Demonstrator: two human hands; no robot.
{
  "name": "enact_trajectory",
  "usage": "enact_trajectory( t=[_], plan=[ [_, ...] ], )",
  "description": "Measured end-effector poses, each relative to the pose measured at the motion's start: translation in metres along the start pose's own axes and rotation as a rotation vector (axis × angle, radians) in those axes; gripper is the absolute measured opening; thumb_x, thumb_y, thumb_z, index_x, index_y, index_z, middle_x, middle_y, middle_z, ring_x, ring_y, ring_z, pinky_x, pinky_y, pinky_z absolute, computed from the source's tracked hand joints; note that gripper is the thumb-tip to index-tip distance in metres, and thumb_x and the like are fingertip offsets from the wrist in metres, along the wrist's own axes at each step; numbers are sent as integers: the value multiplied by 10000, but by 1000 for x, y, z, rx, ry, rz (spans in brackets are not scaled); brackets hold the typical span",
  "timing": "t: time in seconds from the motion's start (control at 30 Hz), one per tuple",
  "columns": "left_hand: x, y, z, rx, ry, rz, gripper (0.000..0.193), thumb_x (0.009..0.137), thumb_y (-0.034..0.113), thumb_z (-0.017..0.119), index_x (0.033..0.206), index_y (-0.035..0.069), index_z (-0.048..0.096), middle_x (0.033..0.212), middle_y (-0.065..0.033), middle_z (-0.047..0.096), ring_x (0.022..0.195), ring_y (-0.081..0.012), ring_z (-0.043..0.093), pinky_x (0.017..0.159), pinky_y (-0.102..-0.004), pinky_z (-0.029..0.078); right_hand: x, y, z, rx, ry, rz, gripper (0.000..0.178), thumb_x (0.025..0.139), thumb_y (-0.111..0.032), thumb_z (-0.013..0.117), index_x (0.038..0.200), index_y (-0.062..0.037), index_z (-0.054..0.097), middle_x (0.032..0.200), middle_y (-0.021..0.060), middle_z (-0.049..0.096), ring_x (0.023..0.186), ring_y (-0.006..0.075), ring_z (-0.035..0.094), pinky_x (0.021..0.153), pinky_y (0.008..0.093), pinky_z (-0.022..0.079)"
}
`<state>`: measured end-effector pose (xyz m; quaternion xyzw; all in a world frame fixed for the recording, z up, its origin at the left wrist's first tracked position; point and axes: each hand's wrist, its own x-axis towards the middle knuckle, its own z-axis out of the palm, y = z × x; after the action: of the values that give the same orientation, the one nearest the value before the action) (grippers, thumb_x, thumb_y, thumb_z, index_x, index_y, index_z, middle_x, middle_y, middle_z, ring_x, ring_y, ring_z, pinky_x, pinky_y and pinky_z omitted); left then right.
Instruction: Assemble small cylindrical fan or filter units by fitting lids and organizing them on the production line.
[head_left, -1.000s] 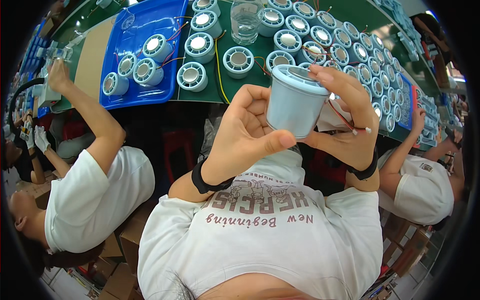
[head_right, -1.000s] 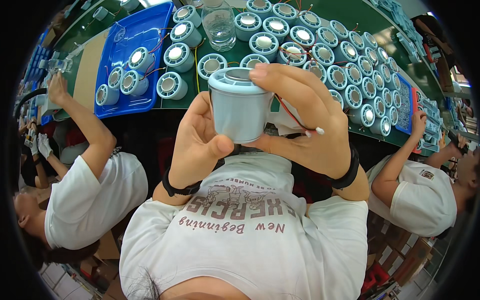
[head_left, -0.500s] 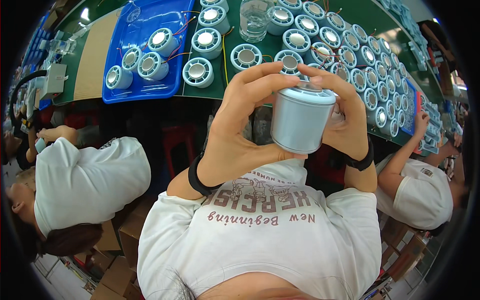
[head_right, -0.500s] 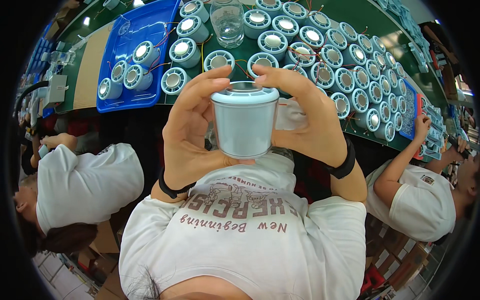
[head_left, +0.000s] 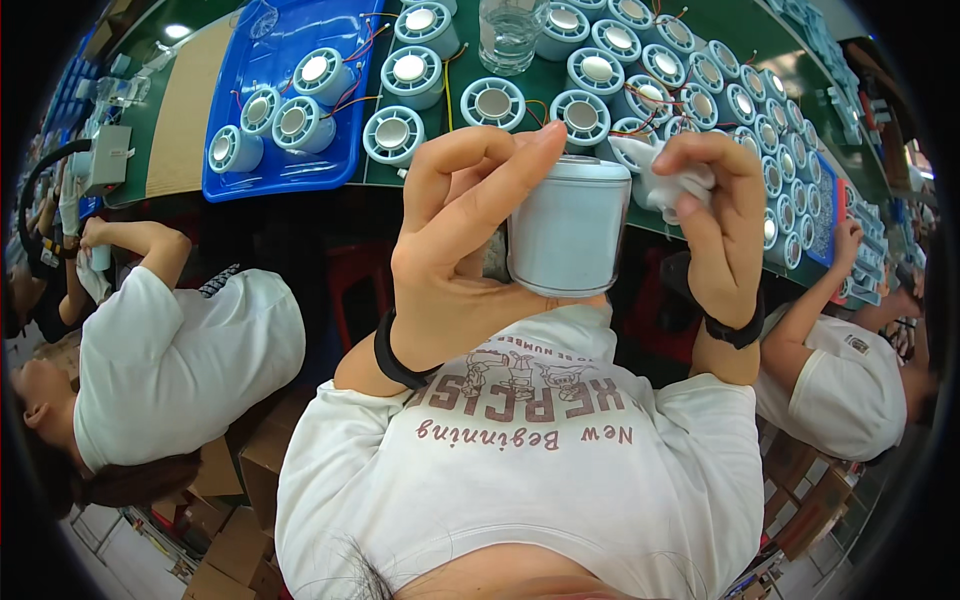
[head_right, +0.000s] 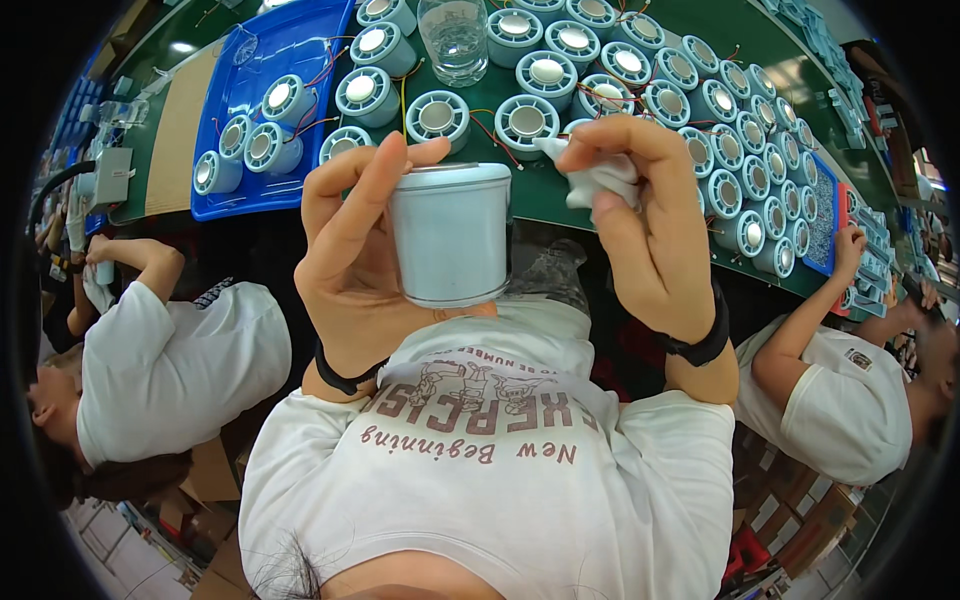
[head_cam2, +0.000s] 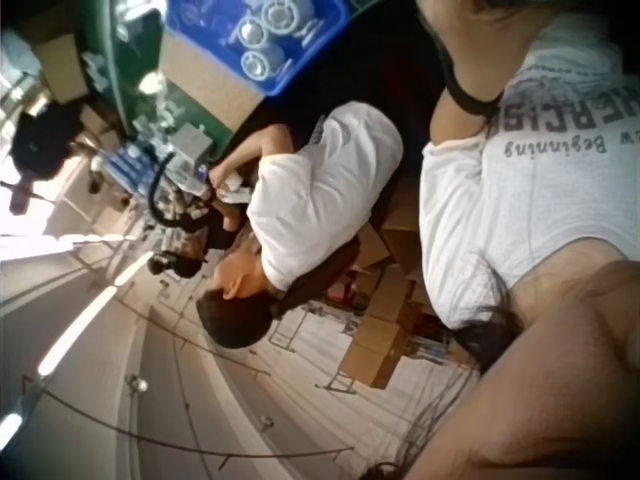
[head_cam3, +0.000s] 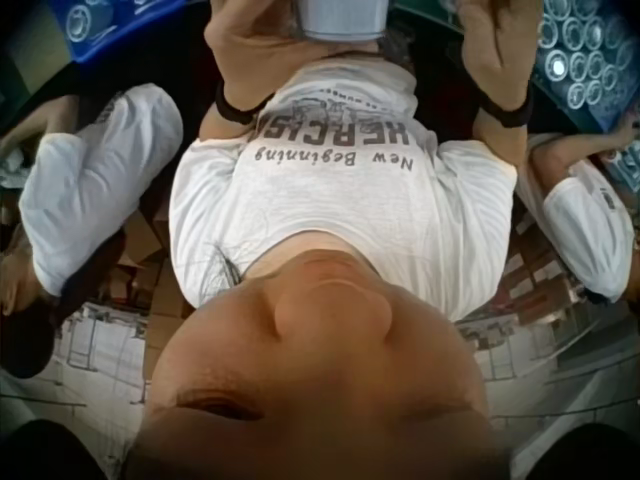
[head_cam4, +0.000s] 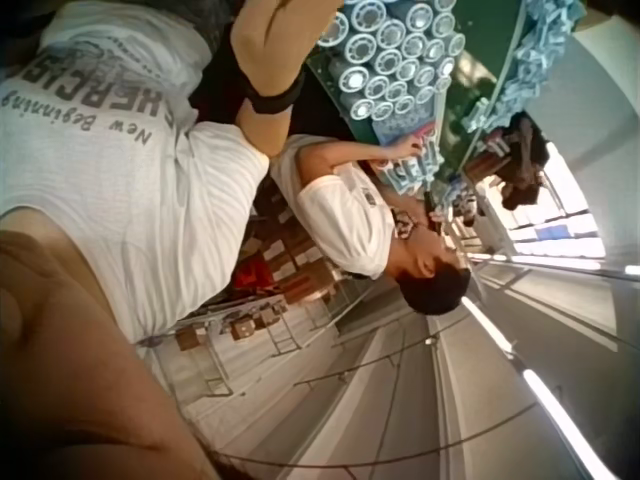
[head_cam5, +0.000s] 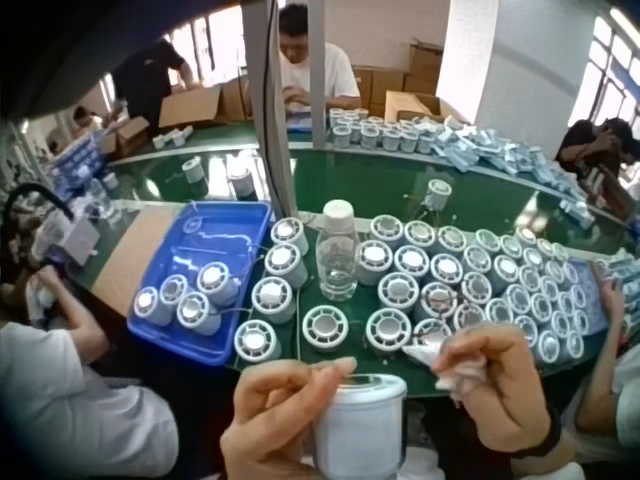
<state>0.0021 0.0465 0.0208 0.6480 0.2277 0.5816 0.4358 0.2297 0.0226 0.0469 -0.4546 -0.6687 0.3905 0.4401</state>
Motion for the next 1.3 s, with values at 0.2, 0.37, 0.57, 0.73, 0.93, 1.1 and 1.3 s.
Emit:
enact_trajectory(
  t=[0.2,0.37,0.57,0.73,0.93,1.1,1.3],
  plan=[
    [-4,-3,1,33,-21,-30,880,528,36,906,1329,31,541,1206,-59,423,1078,-164,521,835,-266,488,9,-18,27,-53,88,-588,402,858,30,603,1233,-14,466,1027,177,633,981,317,635,846,396,510],
    [-3,1,-1,44,-22,-94,847,537,2,894,1310,33,550,1215,-59,424,1077,-162,526,812,-247,496,7,-29,28,-258,-187,-613,274,873,27,574,1141,-18,533,1075,194,636,1011,362,634,880,453,509],
    [-7,-3,-13,-5,70,-146,748,560,-10,873,1251,54,592,1218,-60,430,1067,-173,526,802,-260,503,2,-26,12,-249,-324,-566,225,889,-18,581,1113,-12,565,1136,179,630,954,351,635,843,434,502],
    [-14,-8,-37,252,-55,50,624,553,-6,843,1137,115,662,1159,-60,499,1058,-235,523,812,-317,505,10,-23,14,-233,-187,-167,400,835,-143,679,1191,-9,556,1113,146,634,919,297,622,820,370,483],
    [-33,-23,-48,565,-244,315,564,540,32,855,1067,135,683,1128,-101,543,1089,-305,539,859,-351,486,31,-11,47,-310,-389,-18,622,729,-266,765,1243,-3,534,1080,139,637,934,279,616,821,339,480],
    [-42,-38,-64,694,-129,262,610,615,5,825,1185,99,629,1208,-117,513,1048,-280,543,848,-357,491,62,-1,67,-466,-423,-76,616,685,-267,776,1194,-2,555,1066,151,635,986,314,607,845,359,487],
    [-47,-57,-67,633,452,-319,708,698,13,774,1347,34,491,1289,-159,471,1066,-320,528,881,-376,474,101,23,93,-744,-317,-195,557,673,-246,777,1128,5,577,1073,158,617,1023,336,592,848,384,496]
  ],
)
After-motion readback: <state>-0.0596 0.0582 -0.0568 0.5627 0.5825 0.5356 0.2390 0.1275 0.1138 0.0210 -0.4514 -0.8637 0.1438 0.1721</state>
